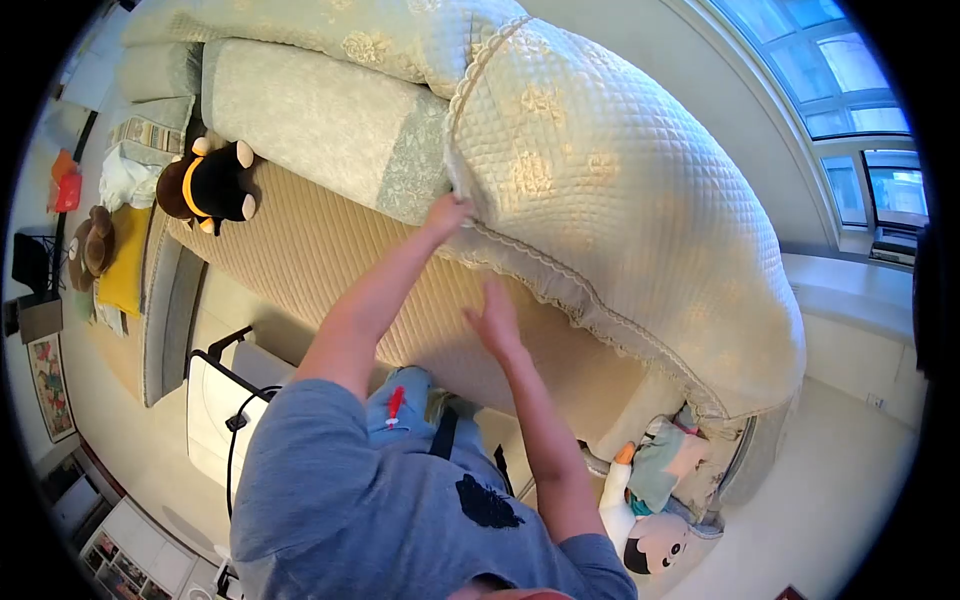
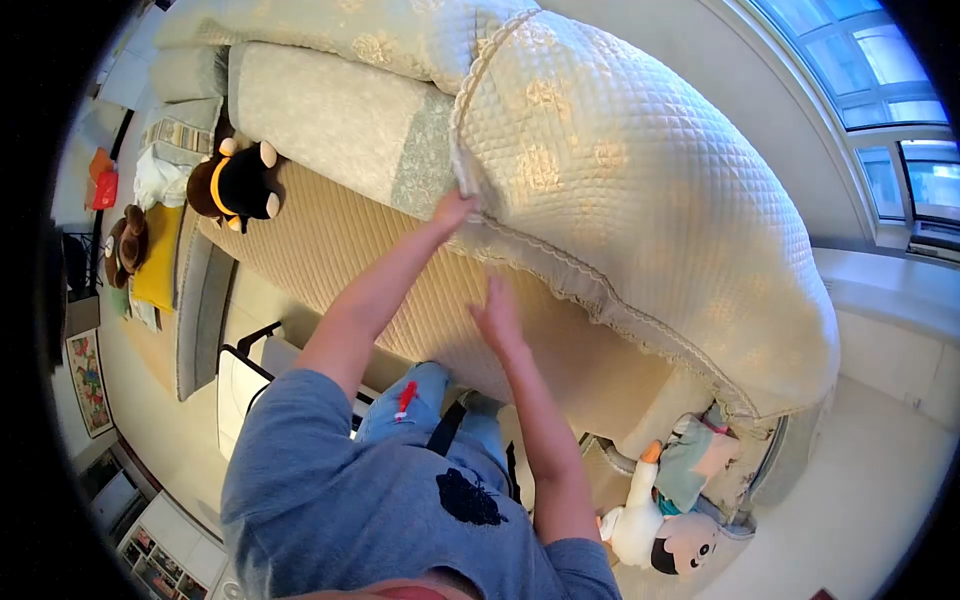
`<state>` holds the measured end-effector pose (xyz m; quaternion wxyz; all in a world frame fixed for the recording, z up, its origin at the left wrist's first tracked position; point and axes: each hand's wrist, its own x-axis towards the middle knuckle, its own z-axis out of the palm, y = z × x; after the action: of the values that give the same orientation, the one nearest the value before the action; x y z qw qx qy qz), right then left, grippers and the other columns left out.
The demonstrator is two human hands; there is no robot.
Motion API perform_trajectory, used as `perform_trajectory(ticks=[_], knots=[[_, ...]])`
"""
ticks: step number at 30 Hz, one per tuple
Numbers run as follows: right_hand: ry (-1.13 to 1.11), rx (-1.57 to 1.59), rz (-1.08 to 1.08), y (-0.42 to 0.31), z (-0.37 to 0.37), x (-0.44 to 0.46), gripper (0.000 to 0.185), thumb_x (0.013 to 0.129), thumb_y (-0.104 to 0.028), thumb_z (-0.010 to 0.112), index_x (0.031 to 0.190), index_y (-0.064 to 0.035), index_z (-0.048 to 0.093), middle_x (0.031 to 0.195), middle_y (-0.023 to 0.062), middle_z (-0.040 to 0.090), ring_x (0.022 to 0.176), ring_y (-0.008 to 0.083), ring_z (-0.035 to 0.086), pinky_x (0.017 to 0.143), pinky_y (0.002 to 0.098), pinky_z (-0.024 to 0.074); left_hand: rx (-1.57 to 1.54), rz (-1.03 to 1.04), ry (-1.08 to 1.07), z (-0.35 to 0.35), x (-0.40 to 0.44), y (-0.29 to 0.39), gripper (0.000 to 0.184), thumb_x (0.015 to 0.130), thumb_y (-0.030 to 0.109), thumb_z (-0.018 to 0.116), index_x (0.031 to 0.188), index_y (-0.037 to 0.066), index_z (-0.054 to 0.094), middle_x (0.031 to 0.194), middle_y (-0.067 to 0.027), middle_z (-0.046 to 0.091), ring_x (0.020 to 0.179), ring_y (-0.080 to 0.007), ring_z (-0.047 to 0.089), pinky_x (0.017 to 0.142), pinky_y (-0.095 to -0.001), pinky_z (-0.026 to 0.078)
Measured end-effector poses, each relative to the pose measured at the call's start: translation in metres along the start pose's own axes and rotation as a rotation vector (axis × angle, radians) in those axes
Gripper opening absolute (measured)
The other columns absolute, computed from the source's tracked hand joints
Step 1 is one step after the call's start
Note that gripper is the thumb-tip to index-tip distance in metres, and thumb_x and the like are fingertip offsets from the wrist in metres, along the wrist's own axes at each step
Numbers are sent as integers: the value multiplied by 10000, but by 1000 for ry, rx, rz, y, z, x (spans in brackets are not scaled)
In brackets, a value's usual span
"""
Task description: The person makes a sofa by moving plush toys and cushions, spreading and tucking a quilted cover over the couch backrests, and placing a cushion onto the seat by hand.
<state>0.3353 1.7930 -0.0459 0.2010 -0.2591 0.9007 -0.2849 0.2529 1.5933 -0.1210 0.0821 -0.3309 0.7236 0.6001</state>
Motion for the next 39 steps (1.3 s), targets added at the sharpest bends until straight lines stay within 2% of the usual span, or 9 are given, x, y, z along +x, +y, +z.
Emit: perform_trajectory(ticks=[5, 8, 10, 15, 19, 21, 24, 31, 39], knots=[[598, 50, 78, -7, -60, 48, 612, 699, -125, 641, 1223, 1, 353, 1179, 197, 438, 1112, 294, 422, 909, 373, 348, -319, 190, -508, 24, -99, 140, 368, 802, 281, 544, 987, -36, 564, 914, -111, 602, 819, -167, 567, 753, -284, 436], [675, 361, 100, 4, -133, 60, 335, 740, 23, 507, 1074, -7, 514, 982, 134, 577, 904, 206, 543, 783, 323, 412, -377, 337, -696, 7, -106, 183, 352, 815, 279, 536, 989, -25, 568, 918, -81, 599, 818, -151, 556, 758, -275, 425], [794, 160, 66, -18, -194, 64, 257, 734, -11, 552, 990, 0, 554, 843, 129, 612, 785, 194, 571, 704, 306, 431, -628, 650, -616, 0, -86, 191, 322, 827, 270, 521, 978, -7, 580, 910, -55, 602, 799, -144, 553, 739, -274, 425], [917, -21, -16, -26, -304, 71, 257, 763, -89, 572, 1006, -6, 564, 861, 130, 615, 800, 188, 575, 722, 299, 430, -52, 403, -155, -4, 6, 111, 302, 810, 270, 527, 977, 27, 590, 927, -77, 610, 928, -183, 539, 797, -300, 411], [955, -283, -39, -55, -344, 71, 243, 769, -110, 560, 1000, -38, 573, 846, 147, 614, 760, 232, 592, 694, 299, 437, 284, 423, -187, 15, 17, 97, 304, 784, 232, 548, 1010, 30, 570, 1009, -131, 578, 994, -251, 516, 832, -328, 401], [956, -317, -53, -61, -350, 73, 243, 762, -106, 556, 1002, -77, 579, 805, 148, 612, 709, 234, 597, 660, 302, 444, 469, 899, -110, 39, 26, 96, 395, 757, 219, 569, 1099, 31, 513, 1135, -173, 497, 1047, -302, 471, 867, -346, 389], [933, -291, -46, -70, -351, 74, 255, 750, -97, 564, 1004, -88, 579, 798, 142, 612, 705, 226, 597, 648, 296, 444, 715, 944, -100, 69, 44, 107, 521, 736, 246, 591, 1177, 16, 437, 1269, -176, 366, 1142, -300, 386, 921, -366, 351], [907, -243, -47, -61, -345, 68, 319, 703, -24, 579, 1020, -62, 573, 822, 141, 614, 734, 205, 596, 673, 278, 441, 1112, 539, -54, 97, 83, 142, 684, 718, 409, 559, 1243, 9, 381, 1338, -137, 260, 1239, -288, 231, 1010, -393, 193], [887, -148, -21, -54, -329, 60, 324, 710, 18, 551, 1027, -47, 571, 869, 117, 623, 794, 169, 588, 719, 264, 431, 1119, 501, -146, 89, 100, 153, 897, 712, 653, 434, 1286, -21, 288, 1361, -142, 214, 1271, -300, 147, 1035, -399, 119]])
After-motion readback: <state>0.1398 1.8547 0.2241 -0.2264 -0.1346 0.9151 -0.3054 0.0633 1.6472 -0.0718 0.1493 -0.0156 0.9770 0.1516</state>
